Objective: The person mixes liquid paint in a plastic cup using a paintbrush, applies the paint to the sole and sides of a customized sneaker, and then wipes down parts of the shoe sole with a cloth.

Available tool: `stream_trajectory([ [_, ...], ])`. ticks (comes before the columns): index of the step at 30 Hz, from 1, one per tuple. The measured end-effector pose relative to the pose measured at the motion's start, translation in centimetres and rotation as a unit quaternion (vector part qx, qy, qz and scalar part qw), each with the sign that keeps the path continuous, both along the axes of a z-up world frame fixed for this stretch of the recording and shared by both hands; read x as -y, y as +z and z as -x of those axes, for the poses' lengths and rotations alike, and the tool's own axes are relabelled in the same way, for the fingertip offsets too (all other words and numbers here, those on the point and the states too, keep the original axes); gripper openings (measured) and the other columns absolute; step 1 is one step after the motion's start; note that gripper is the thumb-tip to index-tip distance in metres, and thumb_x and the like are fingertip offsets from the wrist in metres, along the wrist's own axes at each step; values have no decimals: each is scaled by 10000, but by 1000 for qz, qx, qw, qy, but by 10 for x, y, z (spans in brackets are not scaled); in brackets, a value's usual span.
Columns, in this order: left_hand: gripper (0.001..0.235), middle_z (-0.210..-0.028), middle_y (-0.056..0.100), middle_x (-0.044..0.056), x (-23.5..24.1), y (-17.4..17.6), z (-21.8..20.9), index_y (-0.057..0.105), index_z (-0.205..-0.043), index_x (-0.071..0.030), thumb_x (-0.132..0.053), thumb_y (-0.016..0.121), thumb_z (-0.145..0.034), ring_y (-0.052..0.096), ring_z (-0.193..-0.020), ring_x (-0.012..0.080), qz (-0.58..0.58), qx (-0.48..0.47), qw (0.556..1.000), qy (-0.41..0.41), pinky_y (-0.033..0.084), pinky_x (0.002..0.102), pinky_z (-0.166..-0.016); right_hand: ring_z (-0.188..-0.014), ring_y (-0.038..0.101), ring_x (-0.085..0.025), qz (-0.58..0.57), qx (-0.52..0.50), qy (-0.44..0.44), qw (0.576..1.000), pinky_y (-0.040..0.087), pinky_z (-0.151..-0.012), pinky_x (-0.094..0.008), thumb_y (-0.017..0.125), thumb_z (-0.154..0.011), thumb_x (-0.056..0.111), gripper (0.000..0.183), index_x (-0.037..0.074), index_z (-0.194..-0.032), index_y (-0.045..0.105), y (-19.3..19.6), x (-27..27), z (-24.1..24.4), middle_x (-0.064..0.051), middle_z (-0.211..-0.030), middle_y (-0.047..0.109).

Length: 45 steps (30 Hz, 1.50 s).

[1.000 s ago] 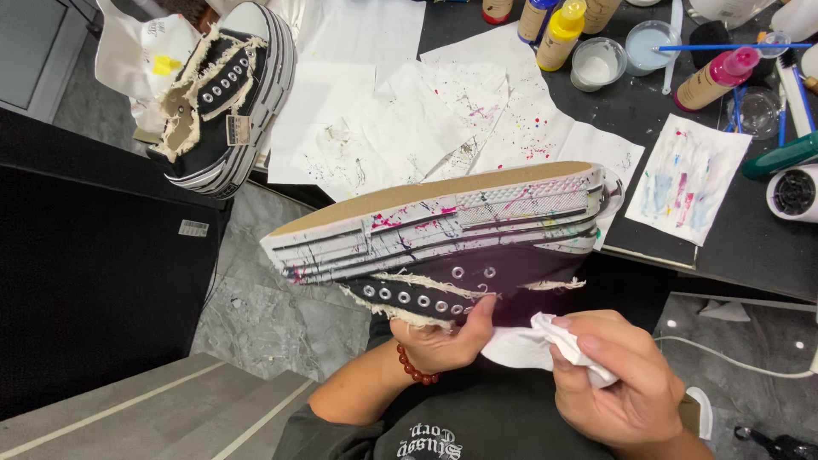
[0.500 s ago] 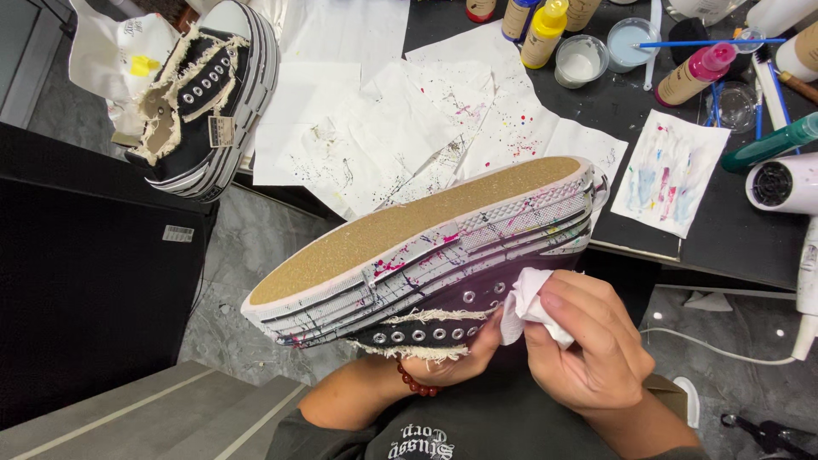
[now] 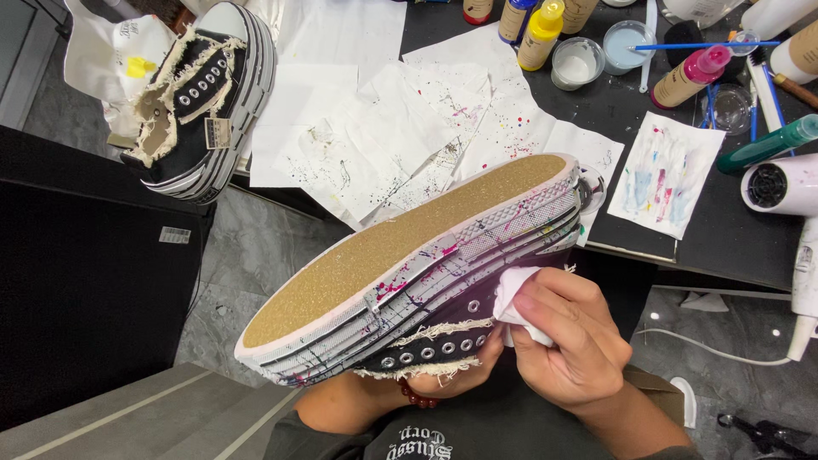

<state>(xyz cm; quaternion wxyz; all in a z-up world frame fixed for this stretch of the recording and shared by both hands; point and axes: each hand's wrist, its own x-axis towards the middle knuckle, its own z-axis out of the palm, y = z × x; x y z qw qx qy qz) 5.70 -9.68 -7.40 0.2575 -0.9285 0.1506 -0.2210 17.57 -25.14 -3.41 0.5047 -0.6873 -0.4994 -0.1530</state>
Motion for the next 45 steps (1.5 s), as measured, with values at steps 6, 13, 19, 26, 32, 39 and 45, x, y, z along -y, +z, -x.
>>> stream_trajectory([
  [6, 384, -1350, 658, 152, 3, -10, 9, 627, -1353, 6, -235, 489, -1088, 667, -1206, 222, 16, 1, 1000, -17, 542, 379, -1042, -932, 698, -290, -6, -44, 59, 997, 587, -791, -360, 766, -736, -105, 367, 20, -1068, 673, 2, 6, -5, -123, -938, 733],
  [13, 333, -1313, 675, 139, 3, -11, 17, 655, -1323, -30, -218, 541, -1072, 687, -1159, 228, 17, 7, 999, -33, 560, 388, -1005, -881, 682, -258, -45, -49, 145, 987, 560, -737, -352, 845, -718, -68, 369, 43, -1026, 675, 2, 7, -8, -110, -930, 732],
  [19, 293, -1280, 690, 128, 2, -15, 17, 679, -1297, -61, -203, 586, -1058, 704, -1120, 233, 32, 3, 999, -29, 576, 397, -973, -903, 702, -278, -42, -102, 162, 981, 610, -772, -372, 777, -873, -43, 328, 58, -1117, 583, -10, 17, -8, -117, -953, 724],
  [26, 251, -1242, 707, 114, 7, -26, 19, 707, -1266, -98, -186, 638, -1041, 724, -1073, 239, 171, 23, 983, -68, 594, 406, -935, -960, 729, -288, -176, -241, 89, 950, 627, -846, -373, 591, -1088, 126, 264, 68, -1325, 493, -36, 22, 9, -161, -1066, 660],
  [32, 271, -1195, 716, 117, 7, -37, 19, 729, -1256, -109, -214, 653, -1018, 737, -1005, 246, 196, 59, 976, -73, 603, 405, -870, -1008, 725, -311, -76, -184, 107, 974, 623, -852, -372, 611, -1010, 36, 254, 17, -1251, 534, -21, 19, -3, -161, -1127, 617],
  [39, 330, -1234, 717, 153, 12, -44, 17, 697, -1280, -62, -252, 526, -1071, 727, -1046, 251, 75, 30, 996, -39, 603, 395, -898, -903, 669, -270, 24, -56, 80, 995, 576, -763, -352, 741, -832, -32, 286, -36, -1111, 675, 9, 3, -6, -154, -1067, 600],
  [45, 333, -1249, 710, 131, 3, -40, 20, 696, -1281, -42, -251, 536, -1077, 713, -1074, 226, 32, 57, 997, -44, 594, 368, -916, -847, 637, -282, 61, -3, 118, 991, 549, -719, -371, 737, -795, -39, 285, -55, -1075, 687, 16, 8, -14, -147, -1001, 599],
])
